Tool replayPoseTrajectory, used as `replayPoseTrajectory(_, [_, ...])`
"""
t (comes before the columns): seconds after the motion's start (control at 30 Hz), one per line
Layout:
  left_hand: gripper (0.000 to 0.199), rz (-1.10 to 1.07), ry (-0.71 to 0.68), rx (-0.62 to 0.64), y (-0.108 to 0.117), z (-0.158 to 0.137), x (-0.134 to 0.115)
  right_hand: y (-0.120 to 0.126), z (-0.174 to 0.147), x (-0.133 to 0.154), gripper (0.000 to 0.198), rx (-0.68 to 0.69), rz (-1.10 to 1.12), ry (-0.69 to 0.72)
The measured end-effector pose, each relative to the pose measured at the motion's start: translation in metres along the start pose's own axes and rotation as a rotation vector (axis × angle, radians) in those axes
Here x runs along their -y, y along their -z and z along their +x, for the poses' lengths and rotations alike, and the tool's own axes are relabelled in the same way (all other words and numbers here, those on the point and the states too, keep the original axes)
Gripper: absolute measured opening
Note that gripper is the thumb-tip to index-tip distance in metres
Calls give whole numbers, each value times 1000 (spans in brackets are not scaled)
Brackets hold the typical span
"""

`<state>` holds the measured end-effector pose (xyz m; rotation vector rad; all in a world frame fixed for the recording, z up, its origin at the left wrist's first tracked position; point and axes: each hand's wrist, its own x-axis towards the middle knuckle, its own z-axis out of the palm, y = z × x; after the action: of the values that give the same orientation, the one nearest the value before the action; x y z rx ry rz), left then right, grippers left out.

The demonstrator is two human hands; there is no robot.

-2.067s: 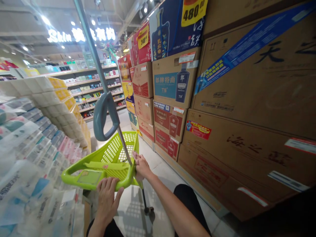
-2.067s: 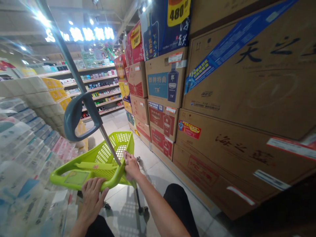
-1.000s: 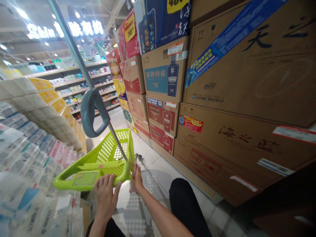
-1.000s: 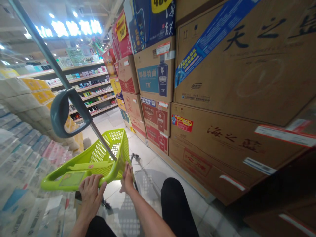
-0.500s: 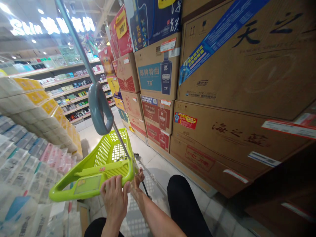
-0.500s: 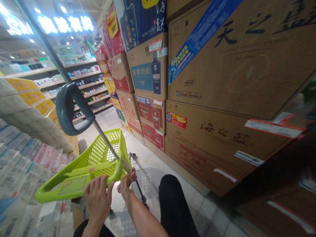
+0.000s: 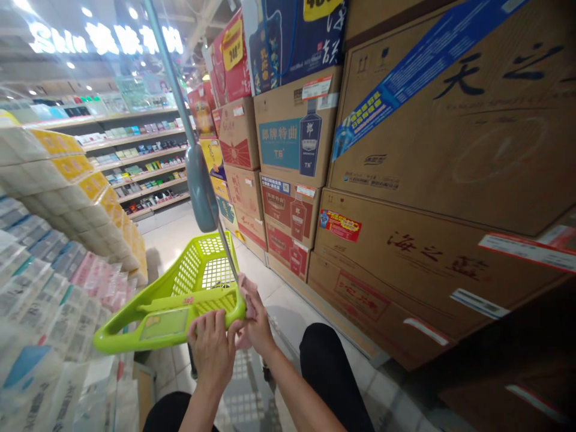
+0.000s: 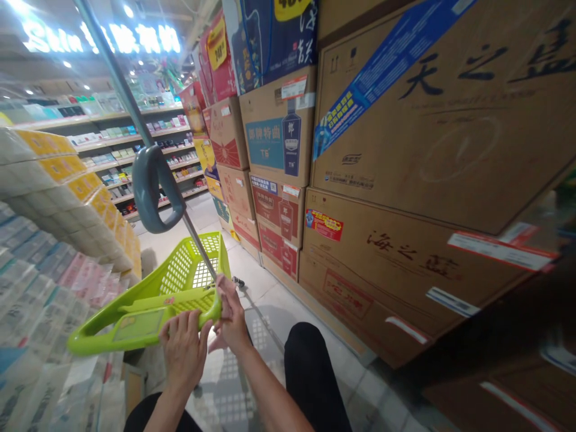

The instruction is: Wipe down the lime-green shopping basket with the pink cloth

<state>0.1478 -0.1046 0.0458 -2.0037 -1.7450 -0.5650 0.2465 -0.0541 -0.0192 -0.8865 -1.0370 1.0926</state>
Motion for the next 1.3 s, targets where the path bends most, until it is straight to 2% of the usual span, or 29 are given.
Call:
replayPoseTrajectory(0.13, [26, -25, 23, 7, -1, -6, -4, 21, -20, 18, 67, 193, -347, 361])
replayPoseTrajectory(0.23, [30, -99, -48, 1, 6, -10, 10, 38, -4, 28, 65, 351, -592, 525])
replayPoseTrajectory(0.3, [46, -92, -88, -45, 16, -11, 38, 45, 20, 36, 58, 435, -707, 560])
replayPoseTrajectory(0.37, [69, 11, -41, -89, 24, -9, 81, 48, 40, 45, 53, 504, -760, 585])
replayPoseTrajectory(0.43, [84, 59, -37, -41, 27, -8, 127, 44, 46, 53, 52, 545, -789, 594])
replayPoseTrajectory(0.47, [84, 51, -87, 22, 26, -8, 147, 41, 43, 56, 53, 553, -803, 594])
replayPoseTrajectory(0.5, [83, 54, -76, 69, 24, -8, 163, 37, 36, 58, 55, 552, -819, 590])
replayPoseTrajectory(0.57, [80, 62, -59, 126, 19, -10, 181, 31, 21, 62, 59, 556, -838, 602])
replayPoseTrajectory(0.63, [79, 81, -27, 137, 16, -11, 180, 30, 13, 66, 62, 580, -845, 647])
replayPoseTrajectory(0.73, [73, 101, 3, 112, 16, -11, 156, 32, 16, 70, 63, 536, -902, 649])
replayPoseTrajectory(0.8, [70, 110, 31, 74, 17, -10, 135, 28, 15, 68, 60, 399, -980, 583])
replayPoseTrajectory(0.9, [69, 125, 82, 18, 15, -9, 105, 10, -6, 55, 64, 204, -1066, 512])
replayPoseTrajectory(1.0, [72, 150, 121, -9, 11, -8, 86, 3, -21, 42, 78, 243, -1088, 551])
replayPoseTrajectory(1.07, [71, 154, 122, -8, 11, -6, 81, 12, -12, 42, 79, 246, -1122, 556])
replayPoseTrajectory(1.17, [64, 126, 92, 35, 12, -1, 79, 26, 13, 52, 70, 137, -1190, 511])
replayPoseTrajectory(1.3, [59, 98, 106, 111, 18, 4, 76, 8, 15, 55, 60, 79, -1164, 521])
